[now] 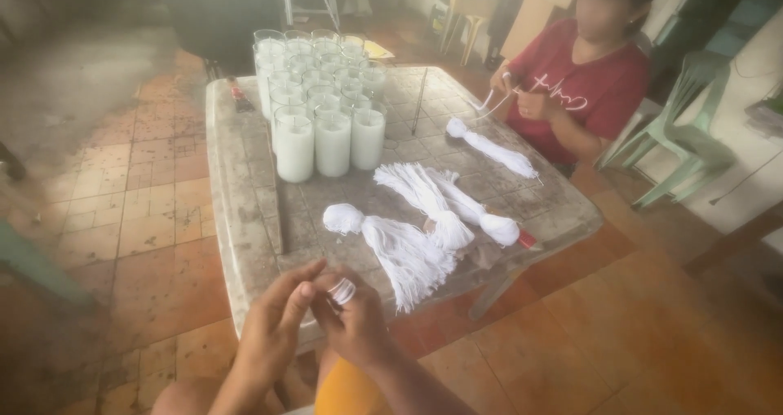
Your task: Tying individual bundles of white thread with a single thread to secure them in the middle.
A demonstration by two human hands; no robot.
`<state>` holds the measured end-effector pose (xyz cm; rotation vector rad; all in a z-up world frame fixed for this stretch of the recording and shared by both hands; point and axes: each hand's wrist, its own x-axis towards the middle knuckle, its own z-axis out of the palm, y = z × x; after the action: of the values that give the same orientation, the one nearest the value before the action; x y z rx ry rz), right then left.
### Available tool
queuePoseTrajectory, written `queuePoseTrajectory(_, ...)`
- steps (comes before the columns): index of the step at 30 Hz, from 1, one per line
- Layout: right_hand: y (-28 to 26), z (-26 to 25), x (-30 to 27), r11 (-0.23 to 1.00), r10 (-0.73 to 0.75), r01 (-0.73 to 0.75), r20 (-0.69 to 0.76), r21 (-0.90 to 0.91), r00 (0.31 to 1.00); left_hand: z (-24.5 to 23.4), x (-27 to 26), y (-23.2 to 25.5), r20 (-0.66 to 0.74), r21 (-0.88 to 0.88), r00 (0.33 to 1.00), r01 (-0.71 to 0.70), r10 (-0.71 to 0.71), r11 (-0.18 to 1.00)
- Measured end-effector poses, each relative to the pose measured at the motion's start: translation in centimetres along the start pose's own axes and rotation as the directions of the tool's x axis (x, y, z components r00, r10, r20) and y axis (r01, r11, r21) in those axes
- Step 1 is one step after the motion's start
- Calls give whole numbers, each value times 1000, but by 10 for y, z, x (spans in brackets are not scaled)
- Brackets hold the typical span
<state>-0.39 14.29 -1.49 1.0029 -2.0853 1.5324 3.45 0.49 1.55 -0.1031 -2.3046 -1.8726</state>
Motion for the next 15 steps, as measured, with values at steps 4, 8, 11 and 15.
queuePoseTrajectory(4, -2, -9, 6, 995, -90, 91, -34, 31, 995, 1, -1, 6, -28, -25, 989, 146, -146, 989)
queuePoseTrajectory(8, -7, -14, 11, 971, -78, 92, -73, 222, 994, -2, -1, 15, -2, -177, 969, 243, -247, 954)
queuePoseTrajectory(11, -3, -11, 9, 947, -87, 115, -103, 299, 991, -5, -3, 12, 4, -290, 957, 278, -290, 916)
queuePoseTrajectory(15, -15, -17, 11, 950, -98, 125, -106, 285, 990, -8, -2, -12, 11, -393, 953, 281, -301, 875)
